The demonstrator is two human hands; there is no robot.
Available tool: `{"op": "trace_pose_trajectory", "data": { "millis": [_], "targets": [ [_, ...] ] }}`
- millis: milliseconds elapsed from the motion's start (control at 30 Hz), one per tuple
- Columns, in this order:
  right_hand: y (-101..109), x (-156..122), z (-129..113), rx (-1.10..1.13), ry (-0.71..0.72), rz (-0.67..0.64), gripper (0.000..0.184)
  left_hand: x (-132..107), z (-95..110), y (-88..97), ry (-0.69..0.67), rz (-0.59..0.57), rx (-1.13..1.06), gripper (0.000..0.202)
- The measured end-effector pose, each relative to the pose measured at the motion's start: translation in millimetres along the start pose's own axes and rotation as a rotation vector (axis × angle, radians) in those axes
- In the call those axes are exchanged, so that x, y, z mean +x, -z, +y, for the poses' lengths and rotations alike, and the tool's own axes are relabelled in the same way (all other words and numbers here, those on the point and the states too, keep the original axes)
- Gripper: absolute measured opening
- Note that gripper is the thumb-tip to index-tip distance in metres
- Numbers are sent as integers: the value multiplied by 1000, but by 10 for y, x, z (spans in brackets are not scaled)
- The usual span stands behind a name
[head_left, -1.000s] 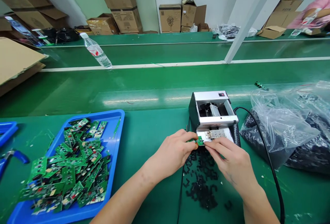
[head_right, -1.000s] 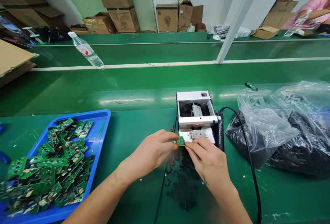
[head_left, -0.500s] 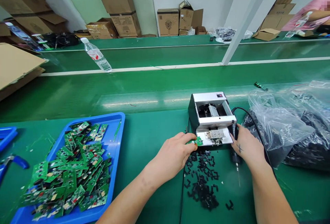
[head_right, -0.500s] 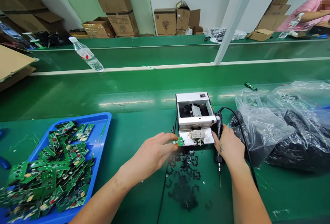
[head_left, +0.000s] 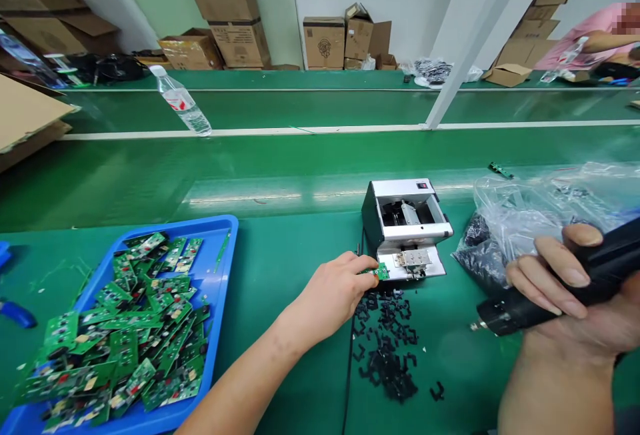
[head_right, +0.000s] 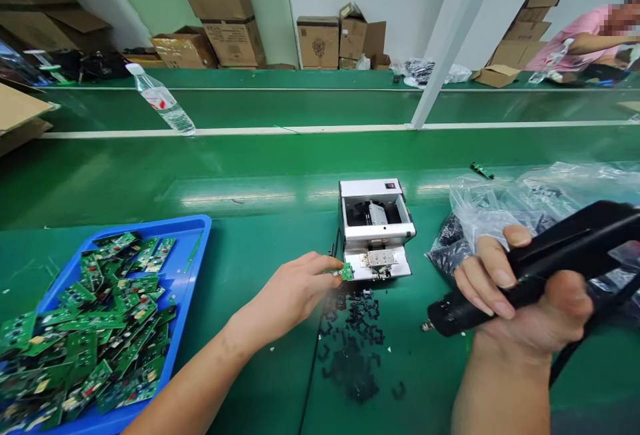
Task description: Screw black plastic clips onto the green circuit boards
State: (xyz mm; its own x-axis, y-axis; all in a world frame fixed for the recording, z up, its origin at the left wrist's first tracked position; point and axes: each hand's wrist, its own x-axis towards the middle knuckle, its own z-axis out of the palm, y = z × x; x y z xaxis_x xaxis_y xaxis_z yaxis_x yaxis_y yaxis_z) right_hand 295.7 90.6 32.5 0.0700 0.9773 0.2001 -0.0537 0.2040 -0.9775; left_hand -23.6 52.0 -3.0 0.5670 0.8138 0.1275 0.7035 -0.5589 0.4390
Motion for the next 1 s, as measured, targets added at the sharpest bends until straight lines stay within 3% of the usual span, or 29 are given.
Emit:
{"op": "trace_pose_trajectory", "data": {
  "millis": [67,233,400,700,867,1000],
  "targets": [
    [-141,-2,-164,56,53,-84,75,0,-4,13,-9,6,-7,30],
    [-647,31,-386,89,179,-265,83,4,-1,40,-15,-6,0,29],
    [-1014,64,-455,8,142,-240,77,19,10,38,-11,-6,6,28],
    [-1034,85,-323,160,174,-278,70,16,-8,8,-9,-16,48,30],
    [-1019,76,-234,196,262,-331,77,23,-11,-8,-12,-22,78,27],
    [-969,38,-164,227,184,-414,78,43,-4,-24,-12,-36,99,22]
  ]
}}
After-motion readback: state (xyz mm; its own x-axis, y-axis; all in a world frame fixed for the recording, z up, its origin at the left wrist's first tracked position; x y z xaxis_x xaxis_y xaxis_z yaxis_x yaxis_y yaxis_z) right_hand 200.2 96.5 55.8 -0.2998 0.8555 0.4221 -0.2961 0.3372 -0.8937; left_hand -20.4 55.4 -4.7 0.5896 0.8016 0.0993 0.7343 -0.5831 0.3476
